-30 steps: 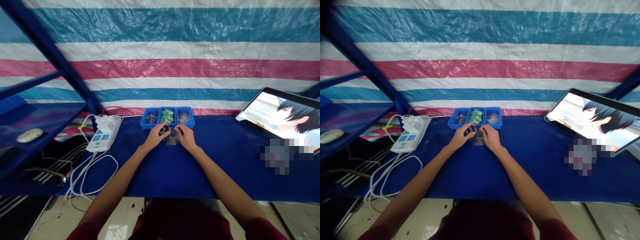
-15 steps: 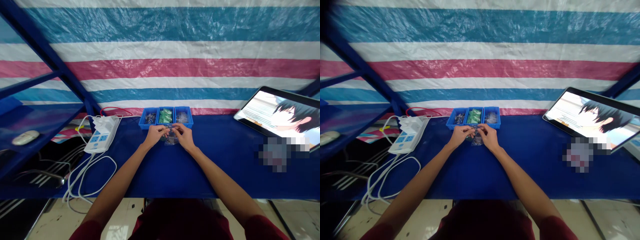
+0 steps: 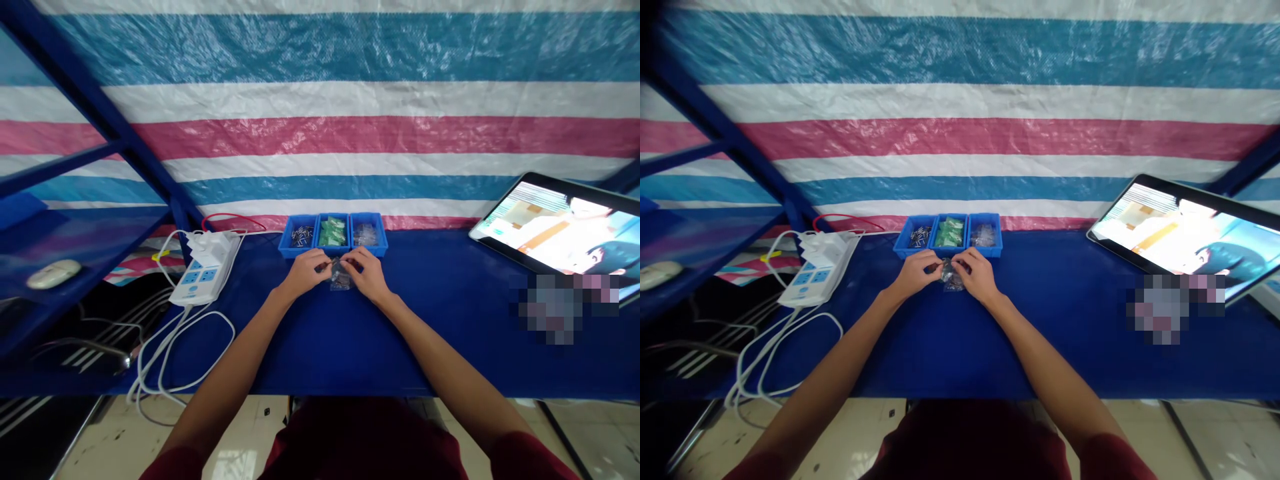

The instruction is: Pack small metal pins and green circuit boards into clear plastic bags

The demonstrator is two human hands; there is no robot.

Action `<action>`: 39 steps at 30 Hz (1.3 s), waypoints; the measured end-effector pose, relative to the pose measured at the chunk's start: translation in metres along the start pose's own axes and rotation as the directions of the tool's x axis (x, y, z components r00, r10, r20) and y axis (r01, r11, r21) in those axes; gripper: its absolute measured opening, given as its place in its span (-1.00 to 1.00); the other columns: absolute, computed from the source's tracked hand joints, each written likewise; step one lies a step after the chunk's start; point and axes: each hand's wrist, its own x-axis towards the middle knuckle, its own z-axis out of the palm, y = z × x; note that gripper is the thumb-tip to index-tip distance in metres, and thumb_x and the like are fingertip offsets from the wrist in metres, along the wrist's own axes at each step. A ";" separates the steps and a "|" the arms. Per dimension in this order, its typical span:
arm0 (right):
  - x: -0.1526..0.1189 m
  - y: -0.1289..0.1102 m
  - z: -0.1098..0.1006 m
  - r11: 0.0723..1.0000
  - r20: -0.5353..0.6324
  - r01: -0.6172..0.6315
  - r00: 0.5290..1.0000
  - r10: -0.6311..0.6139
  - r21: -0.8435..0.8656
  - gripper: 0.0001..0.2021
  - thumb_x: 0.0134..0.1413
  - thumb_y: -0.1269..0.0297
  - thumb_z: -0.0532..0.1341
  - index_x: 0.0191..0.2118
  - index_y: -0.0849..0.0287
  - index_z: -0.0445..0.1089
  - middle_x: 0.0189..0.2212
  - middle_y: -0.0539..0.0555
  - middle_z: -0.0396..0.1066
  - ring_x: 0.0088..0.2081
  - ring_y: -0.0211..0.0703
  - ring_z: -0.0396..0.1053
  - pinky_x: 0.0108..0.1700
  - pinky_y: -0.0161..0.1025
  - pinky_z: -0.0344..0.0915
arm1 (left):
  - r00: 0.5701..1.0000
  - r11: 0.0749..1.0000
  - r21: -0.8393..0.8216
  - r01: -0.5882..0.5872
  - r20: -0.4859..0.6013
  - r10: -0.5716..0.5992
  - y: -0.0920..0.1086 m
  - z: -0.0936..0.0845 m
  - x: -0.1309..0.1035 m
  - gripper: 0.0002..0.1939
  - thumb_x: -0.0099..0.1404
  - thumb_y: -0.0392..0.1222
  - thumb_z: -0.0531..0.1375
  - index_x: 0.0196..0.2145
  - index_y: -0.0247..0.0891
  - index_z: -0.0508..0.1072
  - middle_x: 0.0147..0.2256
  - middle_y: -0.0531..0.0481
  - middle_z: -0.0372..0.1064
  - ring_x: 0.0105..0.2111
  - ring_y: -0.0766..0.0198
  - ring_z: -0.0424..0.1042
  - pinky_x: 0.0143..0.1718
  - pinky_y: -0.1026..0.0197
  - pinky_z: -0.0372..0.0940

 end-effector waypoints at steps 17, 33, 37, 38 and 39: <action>-0.001 0.001 0.002 0.992 0.001 -0.103 0.995 0.103 0.075 -0.78 0.21 0.17 0.10 -0.32 0.17 0.40 -0.46 0.04 0.43 -0.45 -0.20 0.36 -0.33 -0.26 0.31 | 0.948 0.898 -0.336 0.284 -0.041 -0.315 0.008 0.001 -0.003 -0.75 0.20 -0.03 0.24 -0.29 -0.28 0.52 -0.42 -0.03 0.50 -0.42 0.25 0.46 -0.30 0.24 0.34; -0.004 0.005 0.002 0.996 0.018 0.076 0.997 -0.075 -0.046 -0.74 0.22 0.29 0.08 -0.04 0.07 0.42 -0.13 0.15 0.36 -0.18 -0.12 0.38 -0.17 -0.17 0.38 | 0.882 0.562 -0.739 0.372 0.093 -0.462 0.009 0.011 0.000 -0.66 0.17 0.05 0.27 -0.30 -0.31 0.47 -0.58 0.07 0.35 -0.59 0.38 0.33 -0.48 0.29 0.30; -0.001 0.002 0.001 0.999 -0.043 0.025 0.999 -0.027 -0.043 -0.76 0.25 0.19 0.08 -0.29 0.13 0.46 -0.37 0.09 0.41 -0.32 -0.15 0.37 -0.23 -0.21 0.34 | 0.913 0.649 -0.688 0.325 0.048 -0.406 0.003 0.013 -0.001 -0.60 0.14 0.12 0.27 -0.35 -0.33 0.51 -0.45 -0.01 0.37 -0.49 0.36 0.35 -0.42 0.28 0.31; -0.001 0.001 0.001 0.999 -0.038 0.012 0.999 -0.013 -0.041 -0.75 0.25 0.16 0.08 -0.32 0.14 0.45 -0.42 0.07 0.40 -0.37 -0.17 0.36 -0.26 -0.23 0.33 | 0.919 0.681 -0.665 0.306 0.021 -0.393 0.002 0.014 -0.001 -0.62 0.10 0.11 0.30 -0.36 -0.32 0.51 -0.40 -0.03 0.38 -0.44 0.35 0.36 -0.40 0.28 0.31; -0.001 0.001 0.001 0.999 -0.032 0.002 0.999 -0.003 -0.039 -0.73 0.25 0.15 0.08 -0.35 0.14 0.44 -0.45 0.06 0.39 -0.41 -0.18 0.34 -0.30 -0.24 0.31 | 0.922 0.704 -0.645 0.297 0.002 -0.387 0.001 0.014 -0.002 -0.63 0.07 0.09 0.33 -0.38 -0.31 0.51 -0.37 -0.04 0.39 -0.40 0.33 0.37 -0.37 0.28 0.32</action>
